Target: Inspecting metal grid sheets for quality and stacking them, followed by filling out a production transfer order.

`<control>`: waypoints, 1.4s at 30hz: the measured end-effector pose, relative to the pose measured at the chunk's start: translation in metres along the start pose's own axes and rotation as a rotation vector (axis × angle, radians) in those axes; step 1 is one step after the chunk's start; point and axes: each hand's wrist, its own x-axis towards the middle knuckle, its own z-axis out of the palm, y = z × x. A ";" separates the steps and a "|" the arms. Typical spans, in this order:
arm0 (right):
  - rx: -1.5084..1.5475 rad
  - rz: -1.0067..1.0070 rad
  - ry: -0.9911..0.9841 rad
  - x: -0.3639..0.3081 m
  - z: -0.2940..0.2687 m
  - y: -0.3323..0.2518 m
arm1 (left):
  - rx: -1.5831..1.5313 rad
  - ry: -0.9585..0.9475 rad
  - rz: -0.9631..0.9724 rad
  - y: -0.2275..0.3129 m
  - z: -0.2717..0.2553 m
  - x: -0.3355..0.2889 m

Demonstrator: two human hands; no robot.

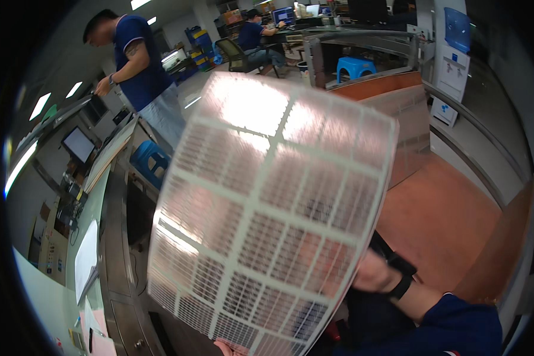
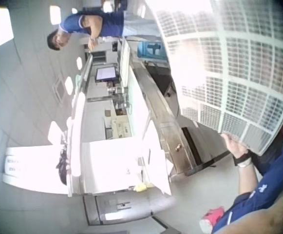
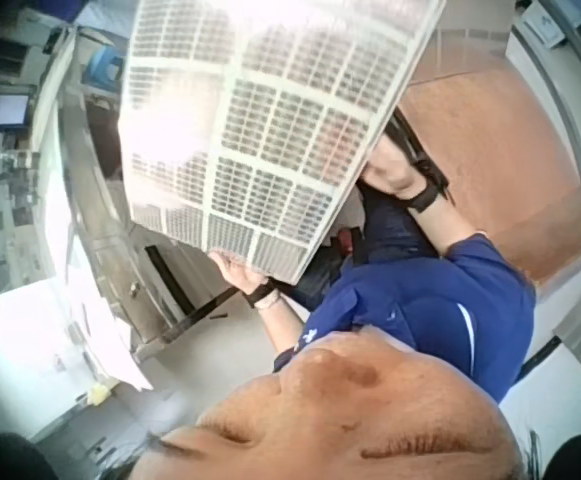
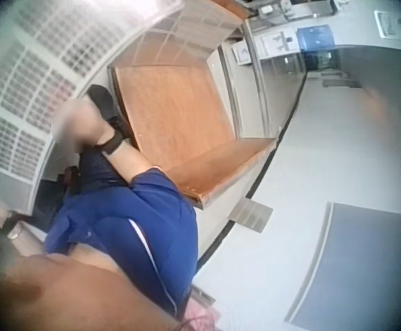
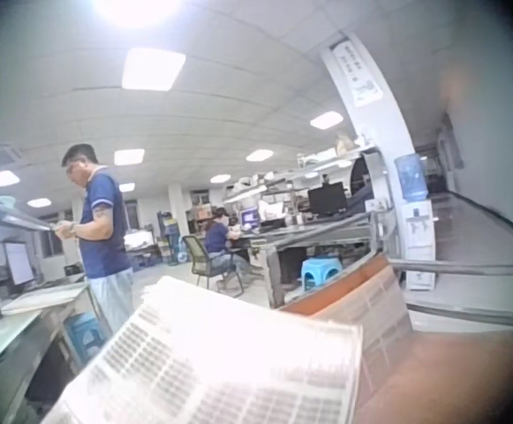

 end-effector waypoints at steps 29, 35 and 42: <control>-0.793 -0.719 1.358 -0.085 -0.126 -0.232 | 0.852 0.093 0.148 0.028 0.020 0.035; -0.938 -0.488 1.158 0.030 -0.121 -0.224 | 1.250 0.370 0.571 0.092 -0.054 0.104; -0.989 -0.059 0.436 0.120 -0.094 -0.086 | 2.005 0.450 0.846 0.119 -0.092 0.166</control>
